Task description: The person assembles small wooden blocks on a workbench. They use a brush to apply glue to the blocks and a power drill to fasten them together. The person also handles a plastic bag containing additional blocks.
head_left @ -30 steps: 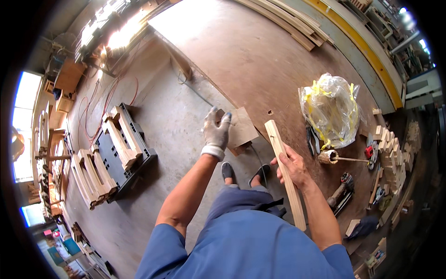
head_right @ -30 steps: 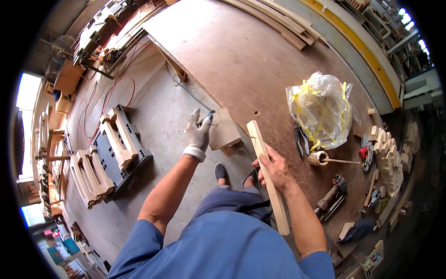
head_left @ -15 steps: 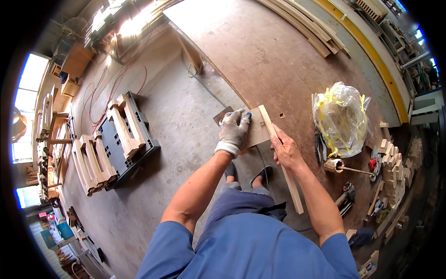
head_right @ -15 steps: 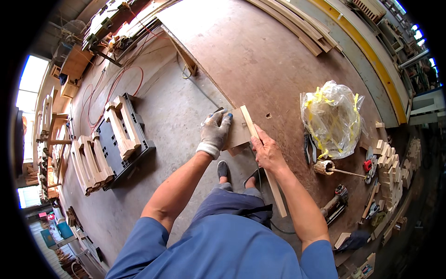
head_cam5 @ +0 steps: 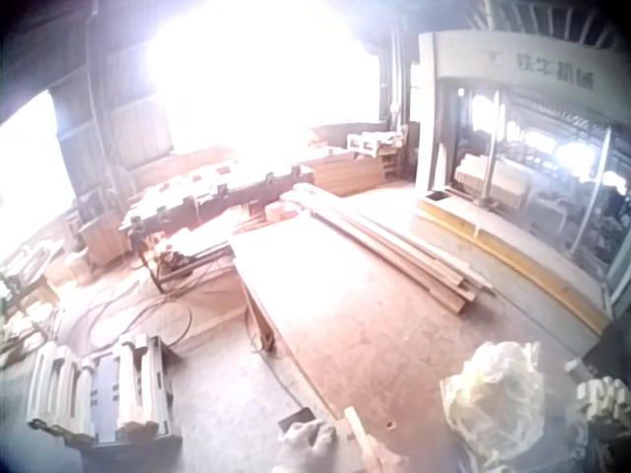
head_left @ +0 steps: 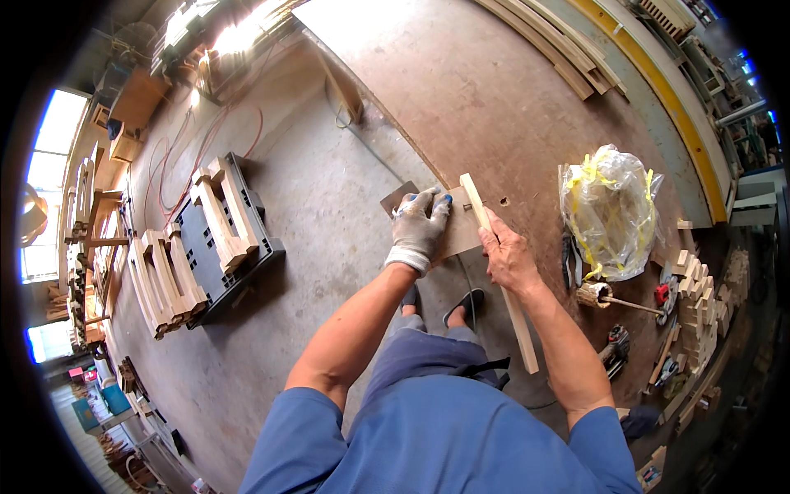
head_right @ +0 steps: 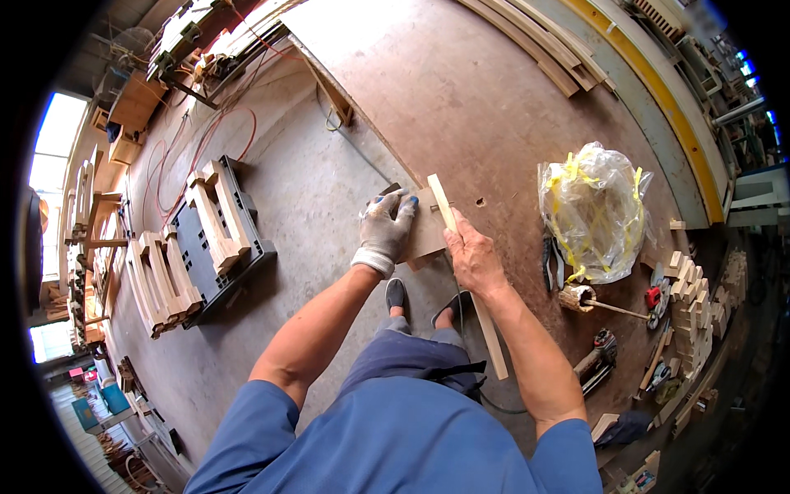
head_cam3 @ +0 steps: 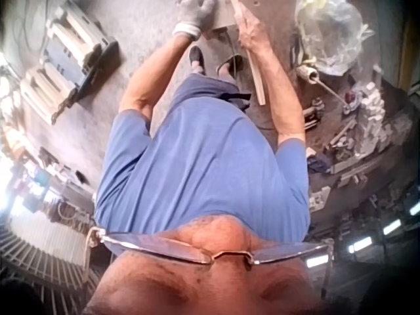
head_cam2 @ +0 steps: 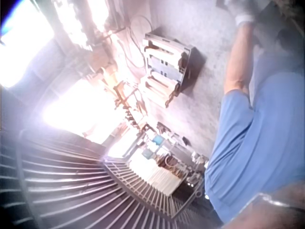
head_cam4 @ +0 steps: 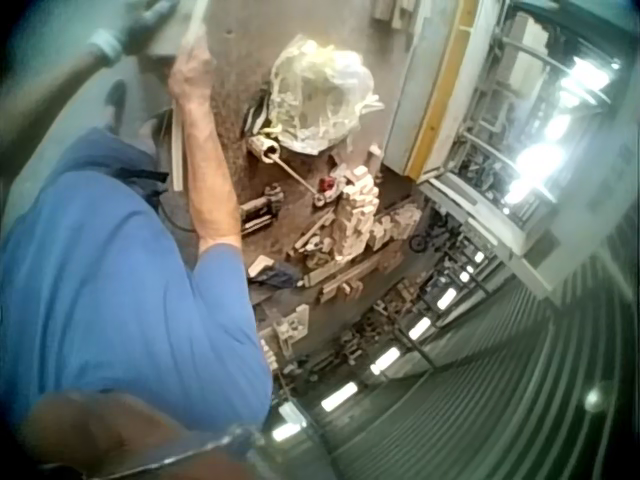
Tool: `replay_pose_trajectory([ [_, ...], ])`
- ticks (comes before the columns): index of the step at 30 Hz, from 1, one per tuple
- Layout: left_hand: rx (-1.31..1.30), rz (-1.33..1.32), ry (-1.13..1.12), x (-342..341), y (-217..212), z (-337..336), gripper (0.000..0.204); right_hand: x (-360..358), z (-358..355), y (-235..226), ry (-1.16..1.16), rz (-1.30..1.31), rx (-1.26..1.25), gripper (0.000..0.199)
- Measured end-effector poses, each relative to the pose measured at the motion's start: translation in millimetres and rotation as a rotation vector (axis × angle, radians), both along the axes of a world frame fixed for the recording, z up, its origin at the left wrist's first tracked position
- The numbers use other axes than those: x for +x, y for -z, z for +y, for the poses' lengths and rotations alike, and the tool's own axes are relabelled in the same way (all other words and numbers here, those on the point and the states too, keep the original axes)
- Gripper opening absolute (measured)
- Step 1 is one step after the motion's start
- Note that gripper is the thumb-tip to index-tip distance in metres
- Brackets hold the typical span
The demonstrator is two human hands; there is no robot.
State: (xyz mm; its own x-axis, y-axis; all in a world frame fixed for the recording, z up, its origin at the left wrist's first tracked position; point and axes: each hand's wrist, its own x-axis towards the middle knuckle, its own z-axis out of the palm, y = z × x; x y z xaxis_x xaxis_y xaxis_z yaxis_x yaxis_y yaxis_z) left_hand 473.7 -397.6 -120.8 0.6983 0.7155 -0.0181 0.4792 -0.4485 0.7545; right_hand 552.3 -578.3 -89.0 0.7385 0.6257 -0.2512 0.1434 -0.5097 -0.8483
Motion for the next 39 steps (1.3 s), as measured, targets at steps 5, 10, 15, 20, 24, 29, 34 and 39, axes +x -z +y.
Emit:
replay_pose_trajectory([
  [5,-0.016,0.014,-0.022,-4,0,-4,0.037,-8,1,-15,-0.022,-0.074,-0.036,0.044],
  [10,0.052,0.014,-0.059,-4,0,-5,0.035,-41,-38,-11,-0.033,-0.198,-0.021,0.042],
  [15,0.041,-0.010,-0.079,2,2,-2,0.037,-75,-114,-16,0.043,0.141,-0.145,0.046],
  [20,-0.044,0.076,-0.114,3,-11,-10,0.042,-78,-103,-34,0.118,0.441,-0.043,0.048],
  [24,-0.061,0.131,-0.169,-7,-17,-15,0.045,-72,-86,-29,0.151,0.447,0.053,0.047],
  [29,-0.078,0.253,-0.154,-29,-6,-20,0.054,-60,-81,-15,0.160,0.436,0.069,0.046],
  [34,-0.113,0.409,-0.063,-27,-27,-8,0.064,-45,-72,-16,0.145,0.467,0.056,0.046],
  [39,-0.139,0.496,0.006,-21,-32,0,0.060,-38,-66,-11,0.168,0.559,0.086,0.046],
])
